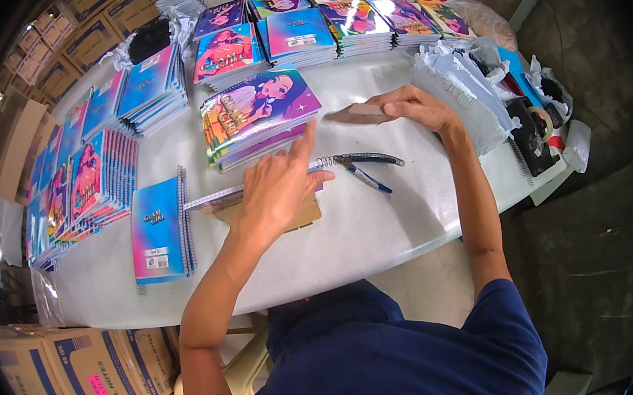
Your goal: The person places a spiral binding onto a wooden jig, slides the pages and cover of a notebook onto the spiral, and then repeats the process for multiple notebooks.
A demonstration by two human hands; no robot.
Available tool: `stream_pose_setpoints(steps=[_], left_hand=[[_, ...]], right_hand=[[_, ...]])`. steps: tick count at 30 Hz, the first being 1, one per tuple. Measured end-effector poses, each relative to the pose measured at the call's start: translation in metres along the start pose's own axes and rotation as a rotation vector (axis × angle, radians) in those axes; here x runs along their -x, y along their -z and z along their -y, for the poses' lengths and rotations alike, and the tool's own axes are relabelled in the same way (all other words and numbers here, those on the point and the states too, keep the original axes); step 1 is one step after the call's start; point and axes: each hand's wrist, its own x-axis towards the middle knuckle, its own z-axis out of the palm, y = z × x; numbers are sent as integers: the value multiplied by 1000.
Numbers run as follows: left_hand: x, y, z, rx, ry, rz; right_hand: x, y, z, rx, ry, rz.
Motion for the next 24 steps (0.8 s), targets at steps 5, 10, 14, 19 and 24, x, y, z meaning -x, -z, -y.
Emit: stream_pose_setpoints(steps=[5,10,14,19,24], left_hand=[[0,-16,7,68,22,-259],[3,-15,15,63,51,-301],[6,-13,21,43,96,-280],[11,-13,27,10,82,-339],[17,-2,33,80,90,-289]], right_hand=[[-52,-38,19,141,68,365],[-46,-39,11,-117,173,321],[-50,-42,0,-251,120,289],[-62,-49,-3,-172,134,301],[-68,-63,10,-178,181,303]])
